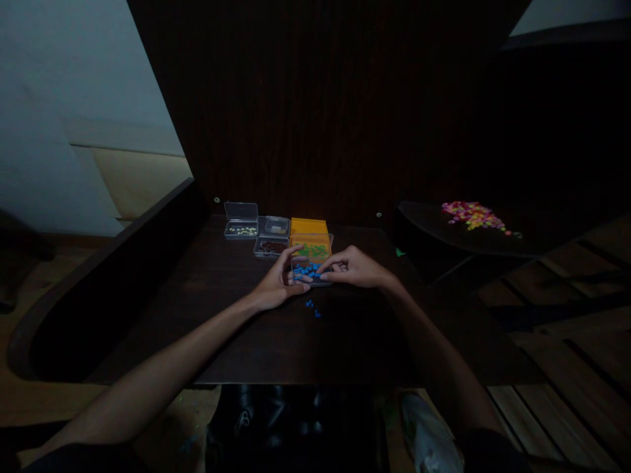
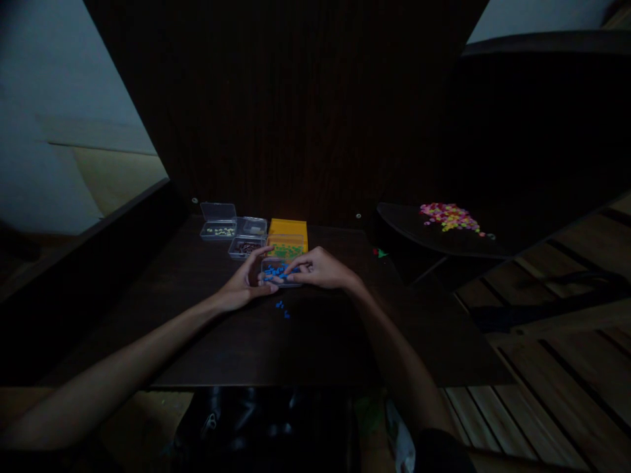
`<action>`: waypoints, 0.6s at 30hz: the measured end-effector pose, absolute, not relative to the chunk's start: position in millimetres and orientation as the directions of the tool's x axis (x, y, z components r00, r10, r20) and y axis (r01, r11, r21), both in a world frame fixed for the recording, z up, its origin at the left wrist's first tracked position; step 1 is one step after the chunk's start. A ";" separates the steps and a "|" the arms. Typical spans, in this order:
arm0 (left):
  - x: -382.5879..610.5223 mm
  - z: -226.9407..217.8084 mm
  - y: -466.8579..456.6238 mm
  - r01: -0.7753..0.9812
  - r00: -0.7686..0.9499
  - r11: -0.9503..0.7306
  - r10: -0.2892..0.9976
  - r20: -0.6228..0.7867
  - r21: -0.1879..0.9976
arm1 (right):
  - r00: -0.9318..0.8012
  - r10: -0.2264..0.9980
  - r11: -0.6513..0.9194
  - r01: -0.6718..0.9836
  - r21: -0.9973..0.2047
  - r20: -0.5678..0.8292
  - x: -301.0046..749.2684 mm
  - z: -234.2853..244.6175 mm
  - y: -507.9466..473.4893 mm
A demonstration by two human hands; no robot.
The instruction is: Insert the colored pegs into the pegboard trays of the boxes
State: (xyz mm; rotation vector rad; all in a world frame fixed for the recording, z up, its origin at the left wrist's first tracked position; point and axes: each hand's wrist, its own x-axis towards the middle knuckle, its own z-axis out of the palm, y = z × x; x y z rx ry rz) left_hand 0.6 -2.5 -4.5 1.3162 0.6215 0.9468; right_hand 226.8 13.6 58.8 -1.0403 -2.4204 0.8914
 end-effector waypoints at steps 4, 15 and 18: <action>2.3 -5.3 -4.0 -0.242 0.512 -0.012 0.848 0.138 0.970 | -0.742 0.668 0.655 0.549 -0.519 0.059 206.6 67.1 20.8; 3.2 -4.2 -7.1 -0.285 0.526 -0.031 0.830 0.184 0.958 | -0.769 0.640 0.708 0.591 -0.388 -0.004 195.1 64.9 21.7; 3.1 -3.2 -7.4 -0.272 0.518 -0.007 0.842 0.152 0.962 | -0.757 0.654 0.701 0.601 -0.384 0.009 196.6 67.2 20.2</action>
